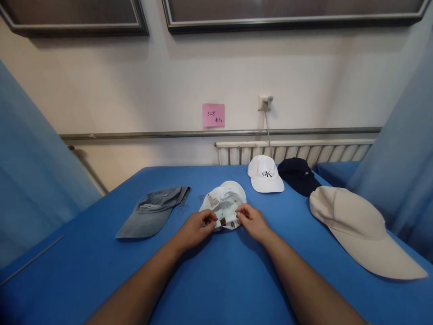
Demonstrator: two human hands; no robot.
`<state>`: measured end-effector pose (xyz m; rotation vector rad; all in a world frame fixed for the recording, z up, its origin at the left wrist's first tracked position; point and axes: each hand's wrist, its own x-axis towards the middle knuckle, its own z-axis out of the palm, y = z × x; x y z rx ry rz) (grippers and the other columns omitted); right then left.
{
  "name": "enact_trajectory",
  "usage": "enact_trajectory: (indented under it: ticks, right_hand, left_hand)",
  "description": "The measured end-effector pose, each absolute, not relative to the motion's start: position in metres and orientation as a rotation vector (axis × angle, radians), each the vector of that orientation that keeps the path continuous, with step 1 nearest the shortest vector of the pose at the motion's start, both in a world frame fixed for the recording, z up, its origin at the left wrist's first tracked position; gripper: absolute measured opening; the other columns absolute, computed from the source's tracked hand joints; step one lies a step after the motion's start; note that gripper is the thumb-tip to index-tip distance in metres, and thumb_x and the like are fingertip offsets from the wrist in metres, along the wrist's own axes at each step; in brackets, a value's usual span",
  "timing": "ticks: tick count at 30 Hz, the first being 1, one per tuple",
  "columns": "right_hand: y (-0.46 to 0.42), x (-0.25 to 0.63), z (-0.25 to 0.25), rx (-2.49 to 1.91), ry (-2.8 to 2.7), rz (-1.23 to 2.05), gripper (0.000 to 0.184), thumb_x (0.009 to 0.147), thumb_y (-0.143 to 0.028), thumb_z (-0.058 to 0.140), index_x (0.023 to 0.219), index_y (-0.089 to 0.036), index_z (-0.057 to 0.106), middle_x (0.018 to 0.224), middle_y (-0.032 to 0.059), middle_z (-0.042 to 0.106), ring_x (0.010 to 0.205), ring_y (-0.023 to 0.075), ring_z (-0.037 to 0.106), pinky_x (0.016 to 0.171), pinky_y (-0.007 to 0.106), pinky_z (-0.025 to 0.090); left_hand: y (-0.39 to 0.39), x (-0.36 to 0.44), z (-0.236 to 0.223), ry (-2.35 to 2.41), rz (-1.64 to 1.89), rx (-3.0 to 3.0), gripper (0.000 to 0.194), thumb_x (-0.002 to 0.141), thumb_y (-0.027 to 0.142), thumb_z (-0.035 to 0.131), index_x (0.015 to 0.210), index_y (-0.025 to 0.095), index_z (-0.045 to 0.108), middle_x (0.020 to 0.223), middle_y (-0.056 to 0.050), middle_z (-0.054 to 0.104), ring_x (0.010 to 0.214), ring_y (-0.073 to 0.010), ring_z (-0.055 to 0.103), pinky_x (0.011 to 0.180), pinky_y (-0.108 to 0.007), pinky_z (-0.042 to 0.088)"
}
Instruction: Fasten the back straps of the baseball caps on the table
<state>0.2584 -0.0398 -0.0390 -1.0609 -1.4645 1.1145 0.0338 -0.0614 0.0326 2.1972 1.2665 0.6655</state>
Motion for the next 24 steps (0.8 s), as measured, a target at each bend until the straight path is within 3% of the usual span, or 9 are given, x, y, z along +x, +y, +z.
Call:
enact_trajectory:
  ticks: [6,24]
  right_hand:
    - [-0.032,0.262,-0.054,-1.134,-1.446,1.064,0.018,0.076,-0.035,0.061,0.086,-0.02,0.061,0.075,0.0003,0.065,0.067,0.0158,0.06,0.065,0.029,0.049]
    - [-0.032,0.257,-0.054,-1.161,-1.464,1.083,0.018,0.079,-0.036,0.059,0.087,-0.019,0.06,0.073,-0.0005,0.063,0.066,0.0159,0.059,0.063,0.029,0.047]
  left_hand:
    - [-0.063,0.036,0.032,1.278,0.758,2.182,0.018,0.081,0.025,0.051,0.09,0.018,0.065,0.085,-0.003,0.069,0.076,-0.0163,0.061,0.069,-0.025,0.044]
    - [-0.059,0.039,0.023,1.34,1.046,1.997,0.02,0.085,0.027,0.051,0.098,0.018,0.065,0.091,-0.004,0.071,0.084,-0.0182,0.064,0.078,-0.029,0.047]
